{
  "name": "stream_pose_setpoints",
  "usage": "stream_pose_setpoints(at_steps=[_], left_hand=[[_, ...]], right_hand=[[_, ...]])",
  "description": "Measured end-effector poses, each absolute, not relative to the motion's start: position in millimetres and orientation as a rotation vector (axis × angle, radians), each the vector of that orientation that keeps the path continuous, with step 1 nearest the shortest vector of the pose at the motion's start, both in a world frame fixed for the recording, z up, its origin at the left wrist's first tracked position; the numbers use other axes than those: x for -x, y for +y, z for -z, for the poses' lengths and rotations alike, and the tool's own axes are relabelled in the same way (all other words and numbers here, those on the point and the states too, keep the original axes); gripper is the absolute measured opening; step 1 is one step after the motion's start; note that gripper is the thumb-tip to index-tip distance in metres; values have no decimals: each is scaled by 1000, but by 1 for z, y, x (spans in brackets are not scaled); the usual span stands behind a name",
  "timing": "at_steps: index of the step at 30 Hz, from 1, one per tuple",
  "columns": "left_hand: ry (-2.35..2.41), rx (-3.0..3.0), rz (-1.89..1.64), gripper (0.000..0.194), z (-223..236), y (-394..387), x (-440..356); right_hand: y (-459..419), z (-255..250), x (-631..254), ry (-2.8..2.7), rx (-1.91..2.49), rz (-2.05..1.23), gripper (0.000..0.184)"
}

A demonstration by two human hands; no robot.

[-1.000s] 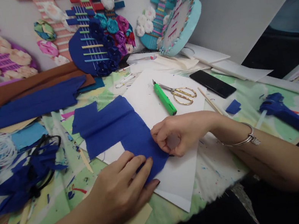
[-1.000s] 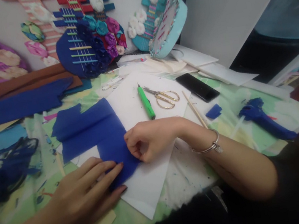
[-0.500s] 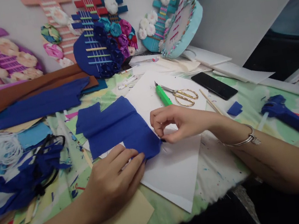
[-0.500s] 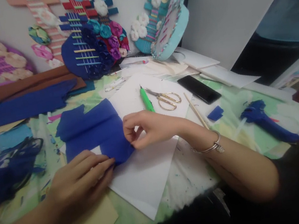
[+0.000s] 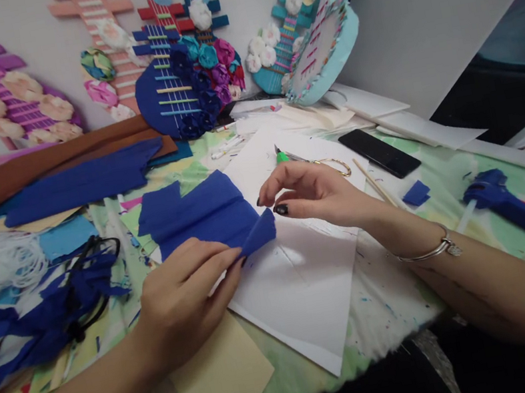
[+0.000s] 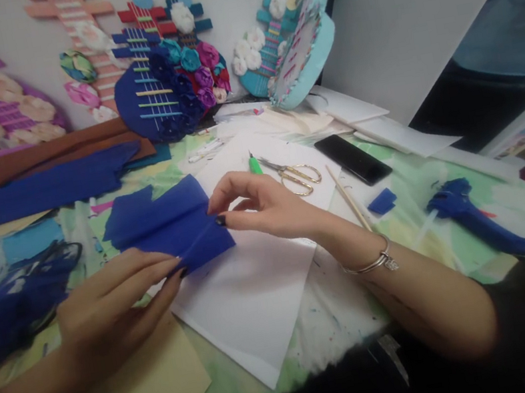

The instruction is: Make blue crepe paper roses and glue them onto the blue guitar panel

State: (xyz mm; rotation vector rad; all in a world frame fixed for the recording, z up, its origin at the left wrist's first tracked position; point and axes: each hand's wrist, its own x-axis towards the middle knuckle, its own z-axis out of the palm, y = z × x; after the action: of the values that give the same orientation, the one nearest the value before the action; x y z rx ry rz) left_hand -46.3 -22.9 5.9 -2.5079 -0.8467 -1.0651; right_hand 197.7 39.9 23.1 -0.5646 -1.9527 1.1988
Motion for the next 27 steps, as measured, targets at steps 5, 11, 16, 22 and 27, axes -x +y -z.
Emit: stream_pose_setpoints(at_steps=[5, 11, 16, 22, 27], left_hand=[[-920, 2548, 1102, 15, -12, -13, 48], [-991, 2555, 1135, 11, -13, -7, 47], [-1016, 2513, 1207, 31, -8, -11, 45], [-729, 2654, 1096, 14, 2, -22, 42], [-601, 2666, 864, 25, 6, -29, 37]], right_hand=[[48, -15, -199, -2356, 709, -941, 55], [51, 5, -188, -2475, 767, -633, 27], [52, 11, -183, -2219, 820, -692, 10], [51, 11, -178, -2096, 699, -651, 13], [51, 12, -172, -2043, 648, -586, 16]])
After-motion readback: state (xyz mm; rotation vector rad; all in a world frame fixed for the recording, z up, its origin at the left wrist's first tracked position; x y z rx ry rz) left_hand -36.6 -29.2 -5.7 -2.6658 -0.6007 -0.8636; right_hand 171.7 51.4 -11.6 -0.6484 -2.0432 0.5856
